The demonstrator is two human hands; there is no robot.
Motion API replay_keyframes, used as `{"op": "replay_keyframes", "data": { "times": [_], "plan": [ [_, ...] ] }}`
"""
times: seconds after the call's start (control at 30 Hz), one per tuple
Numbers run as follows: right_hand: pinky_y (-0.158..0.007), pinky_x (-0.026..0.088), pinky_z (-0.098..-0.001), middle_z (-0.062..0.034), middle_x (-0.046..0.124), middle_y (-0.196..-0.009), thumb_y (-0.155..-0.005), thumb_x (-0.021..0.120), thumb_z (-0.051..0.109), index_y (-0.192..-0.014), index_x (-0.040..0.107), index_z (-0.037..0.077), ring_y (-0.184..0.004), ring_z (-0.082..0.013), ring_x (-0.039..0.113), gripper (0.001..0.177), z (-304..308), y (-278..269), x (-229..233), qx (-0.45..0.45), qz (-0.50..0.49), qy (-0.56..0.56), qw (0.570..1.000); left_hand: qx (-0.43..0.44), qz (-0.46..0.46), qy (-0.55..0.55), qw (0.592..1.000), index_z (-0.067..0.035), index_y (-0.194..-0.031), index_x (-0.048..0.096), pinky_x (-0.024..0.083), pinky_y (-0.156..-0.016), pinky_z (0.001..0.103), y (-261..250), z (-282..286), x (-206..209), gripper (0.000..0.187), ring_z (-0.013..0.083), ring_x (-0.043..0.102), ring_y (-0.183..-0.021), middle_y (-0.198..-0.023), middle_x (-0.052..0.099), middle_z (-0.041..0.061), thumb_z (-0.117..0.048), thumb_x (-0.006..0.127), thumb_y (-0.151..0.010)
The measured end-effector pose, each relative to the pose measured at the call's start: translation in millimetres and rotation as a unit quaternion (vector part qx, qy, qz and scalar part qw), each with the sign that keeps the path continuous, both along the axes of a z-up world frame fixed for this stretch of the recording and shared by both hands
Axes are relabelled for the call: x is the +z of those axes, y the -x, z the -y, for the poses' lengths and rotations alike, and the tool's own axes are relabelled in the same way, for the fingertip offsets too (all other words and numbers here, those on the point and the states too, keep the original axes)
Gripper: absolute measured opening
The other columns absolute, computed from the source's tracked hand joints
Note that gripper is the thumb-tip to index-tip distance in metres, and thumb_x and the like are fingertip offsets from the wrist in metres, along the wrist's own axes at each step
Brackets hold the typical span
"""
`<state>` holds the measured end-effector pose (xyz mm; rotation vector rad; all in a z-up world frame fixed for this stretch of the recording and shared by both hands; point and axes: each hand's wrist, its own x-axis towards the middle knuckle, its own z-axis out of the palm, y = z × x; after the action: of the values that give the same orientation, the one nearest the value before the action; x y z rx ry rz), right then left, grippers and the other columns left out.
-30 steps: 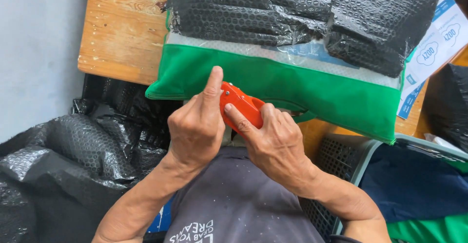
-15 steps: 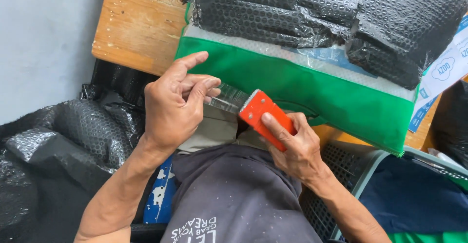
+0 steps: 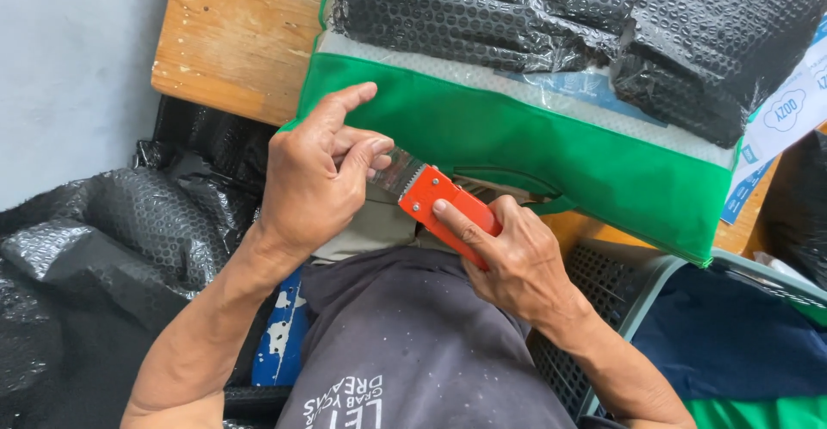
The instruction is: Wrapping a green bag with black bubble wrap and securing it with tape using a dispenser.
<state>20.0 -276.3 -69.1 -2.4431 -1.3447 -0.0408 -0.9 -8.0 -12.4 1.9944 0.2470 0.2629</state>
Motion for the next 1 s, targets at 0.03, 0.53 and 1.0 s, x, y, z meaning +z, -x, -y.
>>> {"op": "replay_keyframes", "data": {
  "times": [0.03,0.53,1.0],
  "plan": [
    [-0.063,0.046,-0.0409,-0.0098,0.041,-0.090,-0.084,0.073,0.018,-0.154,0.046,0.032,-0.065,-0.0288,0.045,0.076,-2,1,1,-0.006,-0.011,0.012,1.000,-0.010,0.013,-0.035,0.999,0.000,-0.134,0.057,0.064,-0.071,0.025,3,1,-2,0.041,0.0155,0.079,-0.074,-0.083,0.079,0.007,0.002,0.063,-0.093],
    [-0.047,0.044,-0.0471,-0.0118,0.040,-0.079,-0.087,0.064,0.018,-0.128,0.055,0.020,-0.053,-0.0336,0.045,0.042,-62,3,6,-0.003,-0.053,0.027,0.998,-0.062,0.102,-0.535,0.836,0.003,-0.143,0.055,0.047,-0.049,0.032,35,35,-24,0.046,0.0152,0.058,-0.057,-0.074,0.056,-0.001,-0.003,0.064,-0.098],
    [-0.065,0.047,-0.0472,-0.0123,0.044,-0.094,-0.090,0.061,0.022,-0.155,0.038,0.035,-0.069,-0.0380,0.053,0.071,-21,18,16,-0.010,-0.342,-0.069,0.937,0.110,0.073,-0.006,0.991,0.019,-0.144,0.034,0.061,-0.084,0.038,43,68,91,0.038,0.0417,0.074,-0.090,-0.112,0.064,0.042,0.006,0.044,-0.110]
  ]
}}
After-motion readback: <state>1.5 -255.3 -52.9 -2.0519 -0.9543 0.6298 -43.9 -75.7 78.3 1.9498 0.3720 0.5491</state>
